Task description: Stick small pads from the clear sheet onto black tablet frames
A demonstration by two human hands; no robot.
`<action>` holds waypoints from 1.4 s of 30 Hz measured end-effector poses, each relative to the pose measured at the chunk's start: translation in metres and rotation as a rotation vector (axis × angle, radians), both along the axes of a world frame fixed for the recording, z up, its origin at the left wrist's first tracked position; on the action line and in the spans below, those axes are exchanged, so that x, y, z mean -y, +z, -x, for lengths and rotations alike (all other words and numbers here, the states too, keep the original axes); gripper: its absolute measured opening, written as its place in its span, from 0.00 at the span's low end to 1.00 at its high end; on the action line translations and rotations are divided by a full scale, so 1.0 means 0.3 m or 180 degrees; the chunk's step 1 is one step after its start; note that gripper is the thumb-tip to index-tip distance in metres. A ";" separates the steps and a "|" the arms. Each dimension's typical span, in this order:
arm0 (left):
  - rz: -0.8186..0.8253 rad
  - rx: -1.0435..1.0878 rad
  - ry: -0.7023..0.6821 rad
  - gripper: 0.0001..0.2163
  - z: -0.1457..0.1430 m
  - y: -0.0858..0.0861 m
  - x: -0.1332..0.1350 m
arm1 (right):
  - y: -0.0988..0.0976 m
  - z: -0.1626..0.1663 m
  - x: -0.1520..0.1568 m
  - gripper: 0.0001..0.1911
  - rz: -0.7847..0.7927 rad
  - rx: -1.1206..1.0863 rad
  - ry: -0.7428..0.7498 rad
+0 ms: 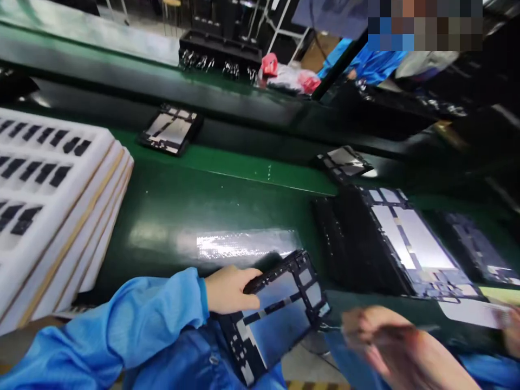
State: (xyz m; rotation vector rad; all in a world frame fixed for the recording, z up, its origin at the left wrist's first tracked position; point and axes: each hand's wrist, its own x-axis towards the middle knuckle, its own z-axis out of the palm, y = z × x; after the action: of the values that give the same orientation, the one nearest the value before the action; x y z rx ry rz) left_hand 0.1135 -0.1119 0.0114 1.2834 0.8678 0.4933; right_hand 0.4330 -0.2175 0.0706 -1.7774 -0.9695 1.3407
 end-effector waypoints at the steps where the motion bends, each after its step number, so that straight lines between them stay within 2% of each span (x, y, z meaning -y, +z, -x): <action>1: -0.0259 -0.0161 0.0045 0.09 0.010 0.010 -0.024 | 0.007 0.055 -0.047 0.26 -0.0041 -0.0138 0.0015; 3: -0.0782 -0.0469 0.0184 0.05 0.068 0.033 -0.119 | 0.011 0.202 -0.166 0.24 -0.0344 -0.0418 0.0237; 5: -0.1204 -0.0765 0.0188 0.04 0.163 0.049 -0.247 | -0.017 0.362 -0.299 0.20 -0.0708 -0.0602 0.0686; 7: -0.1429 -0.1056 -0.0103 0.04 0.265 0.042 -0.367 | -0.079 0.495 -0.419 0.17 -0.0822 -0.0545 0.1408; 9: -0.1523 -0.1229 -0.0466 0.05 0.342 0.010 -0.445 | -0.162 0.581 -0.504 0.15 -0.0888 -0.0369 0.1917; 12: -0.1614 -0.1273 -0.0806 0.03 0.387 -0.049 -0.473 | -0.259 0.623 -0.552 0.11 -0.1066 -0.0205 0.2203; 14: -0.1699 -0.1249 -0.0891 0.04 0.386 -0.074 -0.463 | -0.282 0.618 -0.550 0.08 -0.1120 -0.0189 0.2299; 16: -0.1859 -0.1268 -0.0945 0.04 0.379 -0.085 -0.452 | -0.277 0.609 -0.541 0.07 -0.1131 -0.0148 0.2360; 19: -0.2068 -0.1342 -0.0985 0.03 0.374 -0.087 -0.447 | -0.258 0.611 -0.535 0.06 -0.1139 -0.0068 0.2384; 33: -0.2189 -0.1403 -0.1043 0.06 0.375 -0.090 -0.448 | -0.231 0.638 -0.546 0.06 -0.1205 0.0239 0.2564; 35: -0.2172 -0.1450 -0.1079 0.06 0.376 -0.087 -0.451 | -0.231 0.643 -0.554 0.04 -0.1093 0.0072 0.2403; 38: -0.2172 -0.1481 -0.1123 0.07 0.380 -0.081 -0.456 | -0.201 0.614 -0.522 0.03 -0.0786 -0.0682 0.1941; 40: -0.2154 -0.1505 -0.1157 0.08 0.383 -0.073 -0.460 | -0.166 0.572 -0.443 0.04 -0.0678 -0.1007 0.1450; 42: -0.2111 -0.1555 -0.1213 0.09 0.384 -0.063 -0.463 | -0.141 0.532 -0.323 0.04 -0.0816 -0.0816 0.0844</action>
State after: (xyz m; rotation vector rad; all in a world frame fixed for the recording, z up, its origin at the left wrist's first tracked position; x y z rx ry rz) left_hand -0.0018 0.0269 -0.0074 2.1898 0.8528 0.1543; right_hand 0.2733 -0.1207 0.0284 -1.2843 -1.2011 1.4875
